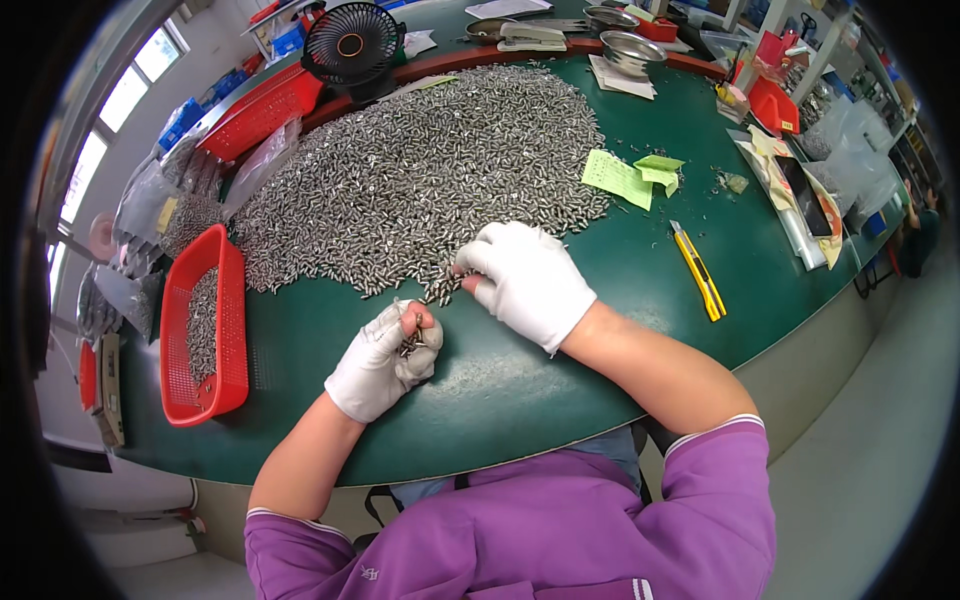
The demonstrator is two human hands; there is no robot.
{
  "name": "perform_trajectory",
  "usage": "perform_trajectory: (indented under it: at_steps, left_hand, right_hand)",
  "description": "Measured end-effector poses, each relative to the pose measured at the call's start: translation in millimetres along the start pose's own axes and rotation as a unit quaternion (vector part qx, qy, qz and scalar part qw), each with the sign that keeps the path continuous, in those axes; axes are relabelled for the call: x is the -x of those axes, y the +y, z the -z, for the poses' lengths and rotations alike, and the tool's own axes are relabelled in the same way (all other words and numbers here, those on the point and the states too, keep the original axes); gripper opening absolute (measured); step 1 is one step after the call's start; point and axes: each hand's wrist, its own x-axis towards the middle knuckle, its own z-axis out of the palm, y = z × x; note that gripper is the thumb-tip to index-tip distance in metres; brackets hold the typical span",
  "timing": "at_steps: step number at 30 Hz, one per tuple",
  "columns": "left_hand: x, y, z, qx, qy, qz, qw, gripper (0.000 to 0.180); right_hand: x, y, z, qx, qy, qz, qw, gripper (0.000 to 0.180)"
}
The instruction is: Manually inspecting and sorting a large quantity of small metal screws on a manufacturing workbench.
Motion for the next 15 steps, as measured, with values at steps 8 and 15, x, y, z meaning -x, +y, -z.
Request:
perform_trajectory:
  at_steps: [8,15]
  left_hand:
    - [-0.1,0.9,2.4,0.005,-0.01,0.005,1.0,0.028]
    - [-1.9,-0.3,3.4,0.014,-0.037,0.002,0.999,0.024]
  right_hand:
    - [-0.3,7.8,-5.2,0.108,-0.068,-0.012,0.992,0.009]
    - [0.4,-6.6,-2.3,-0.143,-0.051,0.023,0.988,0.016]
